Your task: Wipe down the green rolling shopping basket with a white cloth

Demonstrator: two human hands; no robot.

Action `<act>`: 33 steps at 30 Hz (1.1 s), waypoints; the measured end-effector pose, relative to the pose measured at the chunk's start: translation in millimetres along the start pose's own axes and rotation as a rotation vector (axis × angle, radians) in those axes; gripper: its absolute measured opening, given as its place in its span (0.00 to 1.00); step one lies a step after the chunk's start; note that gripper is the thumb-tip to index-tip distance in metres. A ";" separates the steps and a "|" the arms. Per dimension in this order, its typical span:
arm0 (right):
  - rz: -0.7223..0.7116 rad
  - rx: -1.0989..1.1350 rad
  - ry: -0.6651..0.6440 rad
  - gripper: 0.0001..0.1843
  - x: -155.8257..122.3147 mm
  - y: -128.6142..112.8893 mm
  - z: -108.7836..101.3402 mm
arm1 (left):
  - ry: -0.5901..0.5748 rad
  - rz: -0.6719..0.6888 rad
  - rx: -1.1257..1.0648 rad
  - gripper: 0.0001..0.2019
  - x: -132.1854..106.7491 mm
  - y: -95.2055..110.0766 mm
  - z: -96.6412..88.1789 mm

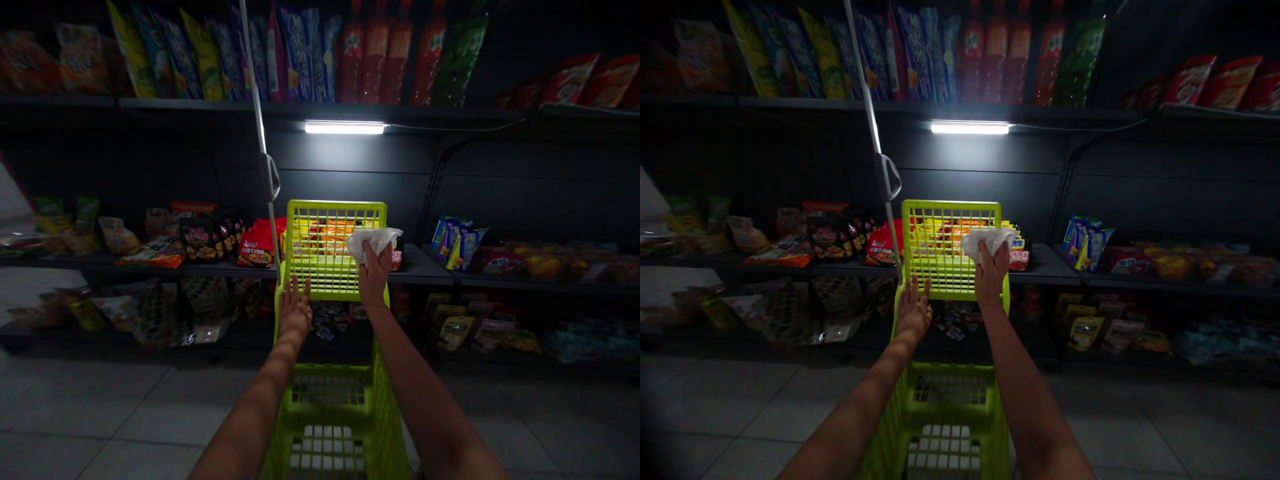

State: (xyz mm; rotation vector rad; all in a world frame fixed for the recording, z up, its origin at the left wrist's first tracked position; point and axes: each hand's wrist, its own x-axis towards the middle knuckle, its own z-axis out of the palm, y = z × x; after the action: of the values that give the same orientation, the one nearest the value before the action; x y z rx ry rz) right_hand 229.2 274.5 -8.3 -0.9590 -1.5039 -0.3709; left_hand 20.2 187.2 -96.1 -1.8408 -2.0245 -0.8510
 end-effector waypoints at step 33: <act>-0.544 0.152 -0.824 0.18 -45.2 -76.8 78.8 | -0.099 0.061 -0.085 0.32 -40.9 9.5 -18.3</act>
State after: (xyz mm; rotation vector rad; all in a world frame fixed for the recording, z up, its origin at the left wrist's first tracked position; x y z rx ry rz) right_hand 115.6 269.4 -42.9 -0.5766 -2.5208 -0.2406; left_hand 32.3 143.5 -102.5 -2.0176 -2.0079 -0.8570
